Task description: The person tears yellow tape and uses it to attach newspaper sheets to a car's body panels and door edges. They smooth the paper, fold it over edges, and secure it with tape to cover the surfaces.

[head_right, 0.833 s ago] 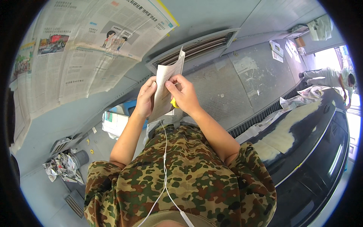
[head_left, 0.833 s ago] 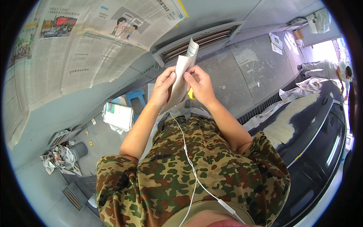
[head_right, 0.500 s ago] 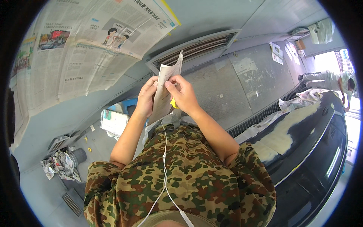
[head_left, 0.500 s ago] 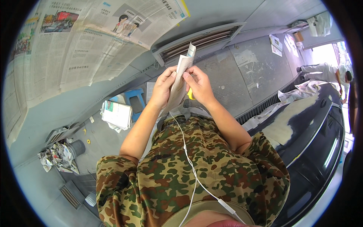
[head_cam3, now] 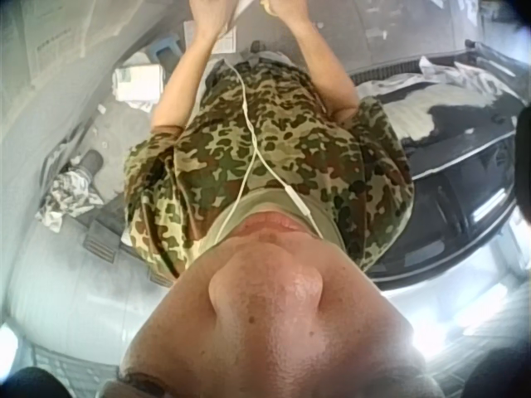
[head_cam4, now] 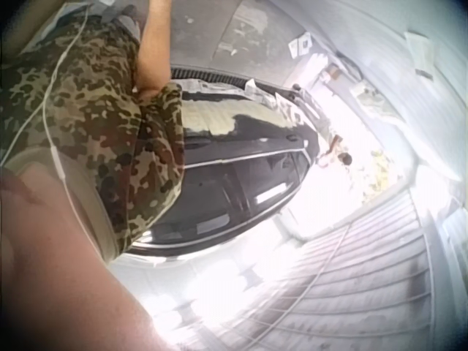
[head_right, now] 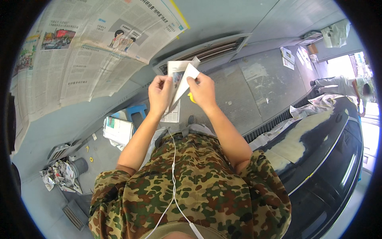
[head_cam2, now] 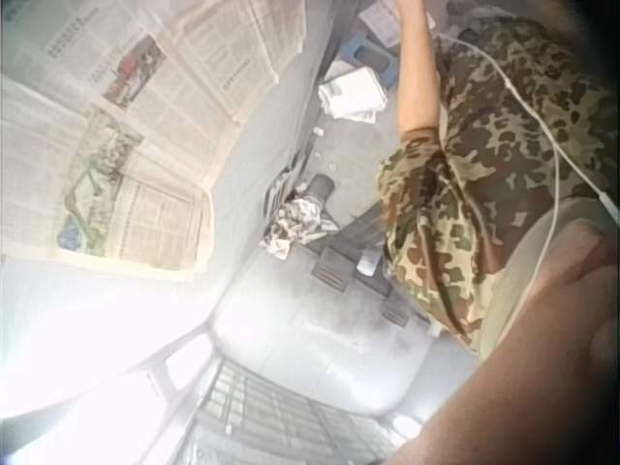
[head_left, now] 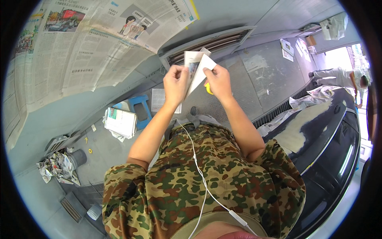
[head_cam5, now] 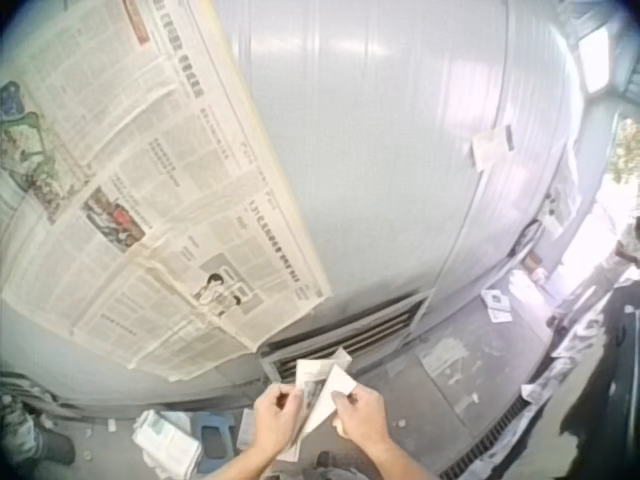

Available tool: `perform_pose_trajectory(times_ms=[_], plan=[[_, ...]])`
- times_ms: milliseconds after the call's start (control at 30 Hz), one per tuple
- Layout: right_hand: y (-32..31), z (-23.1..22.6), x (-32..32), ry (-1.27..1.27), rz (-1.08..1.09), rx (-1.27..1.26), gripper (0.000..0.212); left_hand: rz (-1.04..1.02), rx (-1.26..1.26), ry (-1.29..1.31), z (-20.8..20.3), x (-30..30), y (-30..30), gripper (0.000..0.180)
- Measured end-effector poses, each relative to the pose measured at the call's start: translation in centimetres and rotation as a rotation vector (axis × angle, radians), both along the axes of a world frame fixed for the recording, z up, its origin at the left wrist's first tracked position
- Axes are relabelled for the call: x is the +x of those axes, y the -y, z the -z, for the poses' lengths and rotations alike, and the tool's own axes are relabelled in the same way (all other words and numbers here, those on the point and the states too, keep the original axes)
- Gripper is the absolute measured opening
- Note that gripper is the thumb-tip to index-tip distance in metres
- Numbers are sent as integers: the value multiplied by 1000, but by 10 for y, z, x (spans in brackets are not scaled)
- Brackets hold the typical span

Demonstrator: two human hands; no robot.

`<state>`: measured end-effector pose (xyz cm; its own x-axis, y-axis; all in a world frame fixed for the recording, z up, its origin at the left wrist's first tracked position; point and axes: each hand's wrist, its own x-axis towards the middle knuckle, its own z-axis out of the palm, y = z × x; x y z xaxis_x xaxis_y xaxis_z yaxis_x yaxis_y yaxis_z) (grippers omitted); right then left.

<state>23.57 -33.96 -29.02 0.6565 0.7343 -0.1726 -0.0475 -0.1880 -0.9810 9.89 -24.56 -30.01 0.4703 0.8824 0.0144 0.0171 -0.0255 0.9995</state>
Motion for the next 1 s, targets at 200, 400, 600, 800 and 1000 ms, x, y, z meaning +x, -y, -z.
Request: perform_pose_trajectory(times_ms=[200, 400, 600, 800, 1000], plan=[[35, 11, 20, -273, 248, 68, 25, -311, -228, 147, 53, -22, -23, 14], [44, 13, 40, -226, 405, 139, 25, -320, -658, 111, 108, -79, 2, 17], [56, -27, 52, -18, 10, 219, 27, -417, -791, -92, 121, -118, 18, 33], [86, -88, 60, 41, -190, 136, 33, -125, -150, -78, 94, -65, -53, 59], [127, -133, 63, 129, -188, 115, 40, 353, 107, -78, 76, 55, -45, 71]])
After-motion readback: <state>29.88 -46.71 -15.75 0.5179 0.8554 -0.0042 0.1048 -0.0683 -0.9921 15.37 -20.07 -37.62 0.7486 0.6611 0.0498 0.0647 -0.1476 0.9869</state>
